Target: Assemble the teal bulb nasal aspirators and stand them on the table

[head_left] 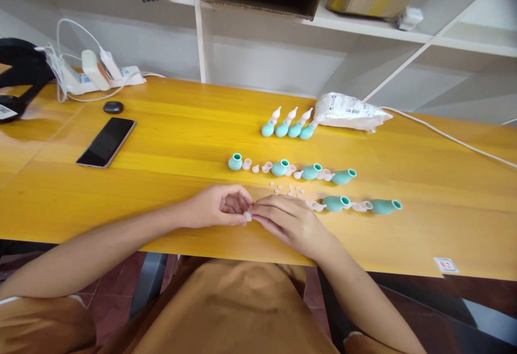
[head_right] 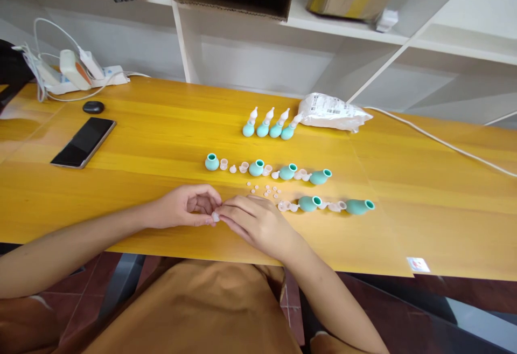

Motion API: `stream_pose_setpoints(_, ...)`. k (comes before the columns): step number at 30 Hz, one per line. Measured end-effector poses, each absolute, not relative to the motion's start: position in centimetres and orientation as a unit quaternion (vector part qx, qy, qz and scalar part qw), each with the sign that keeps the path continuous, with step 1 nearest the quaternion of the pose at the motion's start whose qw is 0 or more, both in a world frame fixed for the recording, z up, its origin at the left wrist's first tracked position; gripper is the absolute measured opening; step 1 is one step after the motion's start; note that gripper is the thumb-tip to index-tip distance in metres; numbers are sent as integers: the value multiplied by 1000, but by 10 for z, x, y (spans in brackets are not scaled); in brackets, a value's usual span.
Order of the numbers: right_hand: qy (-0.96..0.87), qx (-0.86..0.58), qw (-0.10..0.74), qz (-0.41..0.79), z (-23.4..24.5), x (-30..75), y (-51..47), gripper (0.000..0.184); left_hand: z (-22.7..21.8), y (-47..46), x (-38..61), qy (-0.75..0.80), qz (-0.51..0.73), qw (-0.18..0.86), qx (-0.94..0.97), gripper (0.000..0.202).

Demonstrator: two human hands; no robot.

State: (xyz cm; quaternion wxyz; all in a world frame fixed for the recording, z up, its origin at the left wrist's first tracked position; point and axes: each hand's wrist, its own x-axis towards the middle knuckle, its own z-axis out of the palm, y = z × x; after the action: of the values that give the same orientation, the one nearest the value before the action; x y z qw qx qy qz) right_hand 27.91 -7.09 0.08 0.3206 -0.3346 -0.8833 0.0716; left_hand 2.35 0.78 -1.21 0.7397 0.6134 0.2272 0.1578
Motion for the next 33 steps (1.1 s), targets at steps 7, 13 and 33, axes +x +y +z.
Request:
stream_pose_setpoints(7, -880, -336, 326, 85, 0, 279, -71, 18, -7, 5, 23, 220, 166, 747, 604, 33)
stream_pose_setpoints(13, -876, -337, 331, 91, 0, 279, -71, 21, -7, 6, 23, 230, 170, 740, 609, 31)
stream_pose_setpoints(33, -801, -530, 269, -70, -4, 283, -64, 24, -6, 16, 18, 241, 178, 380, 875, 8)
